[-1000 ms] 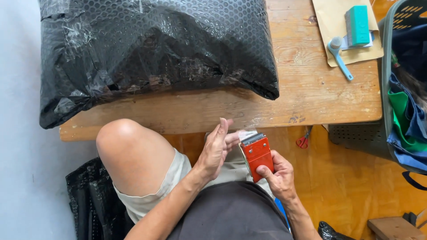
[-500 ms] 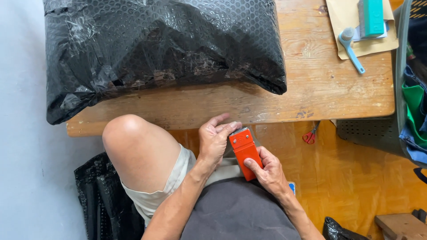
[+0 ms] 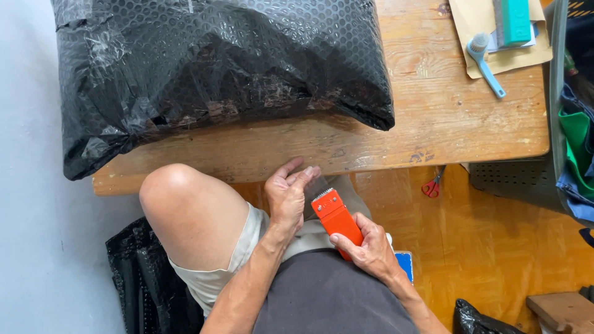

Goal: A person wraps a pillow in black bubble wrap and secures the edges with tape using a dispenser.

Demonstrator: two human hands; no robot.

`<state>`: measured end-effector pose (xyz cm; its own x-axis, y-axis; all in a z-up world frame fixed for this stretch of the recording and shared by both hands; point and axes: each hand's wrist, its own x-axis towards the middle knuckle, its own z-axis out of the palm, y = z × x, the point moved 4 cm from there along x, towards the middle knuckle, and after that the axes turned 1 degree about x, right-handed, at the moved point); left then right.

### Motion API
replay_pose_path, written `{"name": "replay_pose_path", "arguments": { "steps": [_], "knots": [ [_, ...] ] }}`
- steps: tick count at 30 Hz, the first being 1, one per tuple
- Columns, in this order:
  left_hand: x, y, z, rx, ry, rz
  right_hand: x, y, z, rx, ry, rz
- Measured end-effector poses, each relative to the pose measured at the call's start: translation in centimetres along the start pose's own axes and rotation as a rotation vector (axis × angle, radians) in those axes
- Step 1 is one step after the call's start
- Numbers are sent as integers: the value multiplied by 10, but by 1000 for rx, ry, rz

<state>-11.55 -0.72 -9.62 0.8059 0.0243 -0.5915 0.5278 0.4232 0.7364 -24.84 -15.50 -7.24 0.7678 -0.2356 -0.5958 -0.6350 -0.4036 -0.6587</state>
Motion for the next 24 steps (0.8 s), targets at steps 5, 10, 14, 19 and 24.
{"name": "replay_pose_path", "arguments": {
  "steps": [5, 10, 14, 19, 24],
  "knots": [
    [-25, 17, 9, 201, -82, 134, 8, 3, 3, 7, 16, -12],
    [-22, 20, 8, 238, -81, 291, 8, 7, 1, -25, 3, -48],
    [-15, 16, 4, 139, -2, 130, 2, 4, -1, 3, -11, -44],
    [-8, 14, 1, 6, 42, 107, 2, 10, 1, -8, -46, -20],
    [-38, 33, 21, 288, -229, 377, 8, 9, 0, 2, 8, 12]
  ]
}}
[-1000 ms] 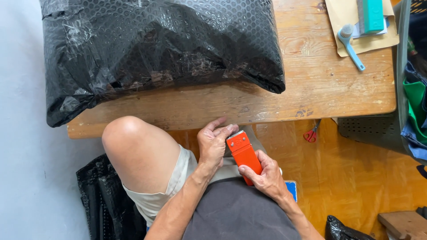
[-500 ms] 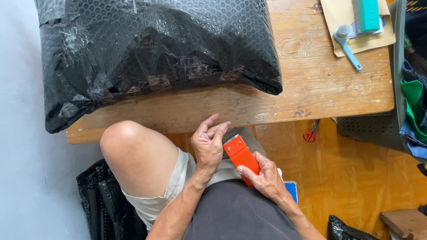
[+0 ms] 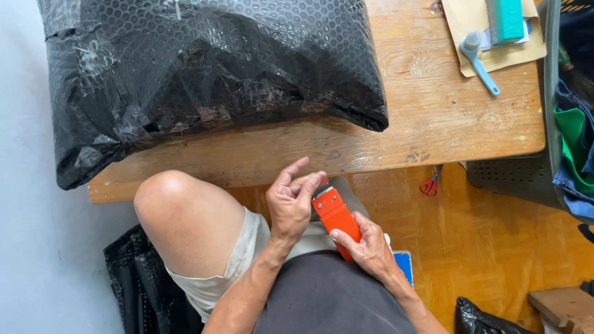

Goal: A person wraps a pillow in black bubble wrap and secures the edges with tape using a dispenser.

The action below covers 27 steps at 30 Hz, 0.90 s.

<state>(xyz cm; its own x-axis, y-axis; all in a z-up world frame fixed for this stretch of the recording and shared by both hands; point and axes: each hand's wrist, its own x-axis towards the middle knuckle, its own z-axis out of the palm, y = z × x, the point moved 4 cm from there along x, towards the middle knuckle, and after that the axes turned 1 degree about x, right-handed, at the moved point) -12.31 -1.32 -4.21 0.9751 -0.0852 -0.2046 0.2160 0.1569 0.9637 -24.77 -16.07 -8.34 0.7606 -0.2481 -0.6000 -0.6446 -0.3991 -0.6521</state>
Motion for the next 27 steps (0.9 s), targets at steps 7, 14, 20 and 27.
{"name": "replay_pose_path", "arguments": {
  "steps": [7, 14, 20, 27],
  "knots": [
    [-30, 4, 20, 451, -408, 992, 0, -9, -10, 324, 42, -193],
    [-91, 60, 60, 232, -795, 1298, 0, 0, -37, 725, 256, -291],
    [-47, 55, 55, 59, -582, 719, 17, 13, -141, -247, 928, -411],
    [-22, 50, 44, -403, -446, 230, 117, 55, -210, -939, 1021, -456]
  ]
}}
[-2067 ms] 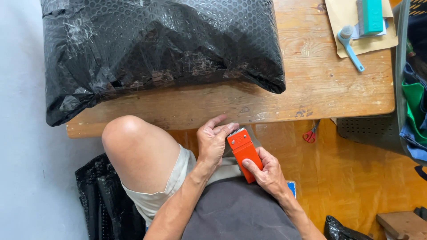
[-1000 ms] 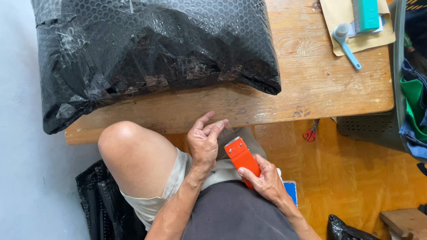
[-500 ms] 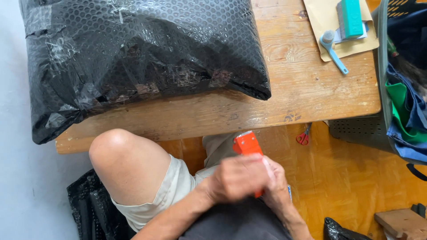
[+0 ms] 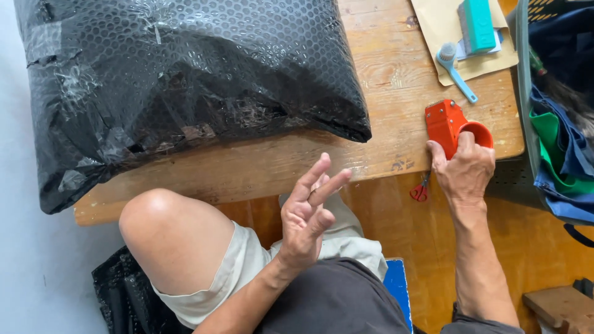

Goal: A person wraps a pillow in black bubble wrap and secures the edges with tape using a dispenser.

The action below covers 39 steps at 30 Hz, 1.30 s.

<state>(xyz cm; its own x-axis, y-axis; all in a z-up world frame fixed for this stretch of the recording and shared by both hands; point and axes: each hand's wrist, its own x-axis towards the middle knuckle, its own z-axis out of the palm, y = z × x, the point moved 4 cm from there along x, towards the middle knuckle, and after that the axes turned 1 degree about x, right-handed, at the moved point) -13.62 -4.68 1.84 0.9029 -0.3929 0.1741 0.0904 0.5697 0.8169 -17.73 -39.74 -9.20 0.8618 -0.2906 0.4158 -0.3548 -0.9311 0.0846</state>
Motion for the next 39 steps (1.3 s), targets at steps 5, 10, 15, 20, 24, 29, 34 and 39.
{"name": "replay_pose_path", "arguments": {
  "steps": [5, 10, 15, 20, 24, 29, 34, 39],
  "knots": [
    [3, -14, -13, -382, 31, -82, 16, -55, -82, 206, 257, -35],
    [1, -33, -10, -456, 33, -171, -17, -141, -94, 1484, -22, 454],
    [-7, -45, -18, -333, 47, -114, -44, -202, -72, 2405, -554, 788],
    [6, -13, -23, 409, -82, 137, -58, -191, -78, 2162, -421, 935],
    [11, 0, -8, 1068, -158, 546, -57, -171, -107, 2014, -133, 781],
    [51, 17, -38, 1334, -98, 648, -46, -111, -129, 1677, 173, 606],
    [92, 19, -30, 1513, -286, 978, -30, -82, -135, 1368, 245, 338],
    [126, -8, -32, 1623, -464, 1151, -3, -128, -144, 1146, 222, 0]
  ]
}}
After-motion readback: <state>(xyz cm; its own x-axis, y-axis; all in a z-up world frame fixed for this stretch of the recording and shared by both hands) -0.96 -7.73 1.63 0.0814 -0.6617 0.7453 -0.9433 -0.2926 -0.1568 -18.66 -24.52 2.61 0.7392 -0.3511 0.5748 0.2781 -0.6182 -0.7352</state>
